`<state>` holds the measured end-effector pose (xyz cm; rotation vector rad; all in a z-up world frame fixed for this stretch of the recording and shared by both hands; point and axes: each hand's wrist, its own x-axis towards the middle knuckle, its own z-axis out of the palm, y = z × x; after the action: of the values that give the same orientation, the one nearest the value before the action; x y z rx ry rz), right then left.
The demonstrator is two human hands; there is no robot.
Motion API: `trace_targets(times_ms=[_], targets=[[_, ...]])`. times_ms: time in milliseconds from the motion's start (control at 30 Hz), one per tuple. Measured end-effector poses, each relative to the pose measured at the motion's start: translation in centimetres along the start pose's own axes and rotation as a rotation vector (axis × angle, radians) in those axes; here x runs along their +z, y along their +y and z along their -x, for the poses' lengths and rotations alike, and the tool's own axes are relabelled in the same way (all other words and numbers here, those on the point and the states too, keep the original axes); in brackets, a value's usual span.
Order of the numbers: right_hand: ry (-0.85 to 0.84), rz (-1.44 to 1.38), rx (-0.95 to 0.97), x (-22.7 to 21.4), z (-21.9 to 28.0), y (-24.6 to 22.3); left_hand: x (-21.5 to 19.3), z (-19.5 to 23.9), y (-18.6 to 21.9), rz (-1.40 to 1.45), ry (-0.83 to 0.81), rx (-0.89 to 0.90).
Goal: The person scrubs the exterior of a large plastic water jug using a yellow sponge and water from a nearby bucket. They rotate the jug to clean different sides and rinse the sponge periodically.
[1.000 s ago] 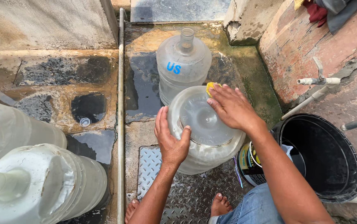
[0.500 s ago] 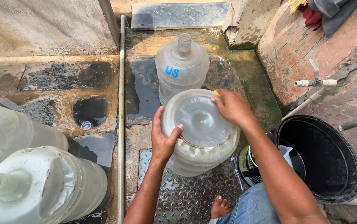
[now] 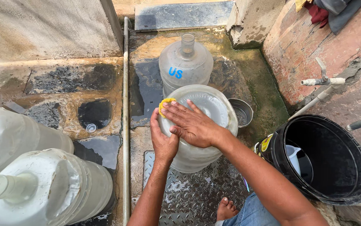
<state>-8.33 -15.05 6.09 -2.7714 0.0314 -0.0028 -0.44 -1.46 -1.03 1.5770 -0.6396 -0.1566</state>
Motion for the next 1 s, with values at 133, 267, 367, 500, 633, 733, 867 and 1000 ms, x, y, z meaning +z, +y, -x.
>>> trace_targets(times_ms=[133,267,367,500,633,733,867,1000], targets=[[-0.024,0.286,0.344,-2.2,1.5,3.2,-0.5,0.5,0.0,0.050,-0.012,-0.010],[0.093,0.229,0.501,-3.2,3.4,6.0,-0.9,0.1,0.6,-0.035,0.010,0.013],[0.161,0.344,0.312,-1.1,3.5,4.6,-0.3,0.1,0.8,-0.093,-0.004,0.041],[0.098,0.000,0.000,0.6,1.5,0.7,0.2,0.2,1.0,-0.110,-0.006,0.093],[0.017,0.225,0.201,-2.1,1.5,0.3,-0.1,0.4,1.0,-0.074,0.007,0.065],[0.083,0.245,0.351,-3.8,3.3,2.5,-0.9,0.3,0.8,-0.060,0.025,0.050],[0.114,0.158,0.375,-3.6,5.4,5.9,-1.2,-0.2,0.6,-0.018,0.024,-0.010],[0.108,0.187,0.365,-2.5,5.6,5.0,-0.9,-0.1,0.7,-0.061,0.010,0.003]])
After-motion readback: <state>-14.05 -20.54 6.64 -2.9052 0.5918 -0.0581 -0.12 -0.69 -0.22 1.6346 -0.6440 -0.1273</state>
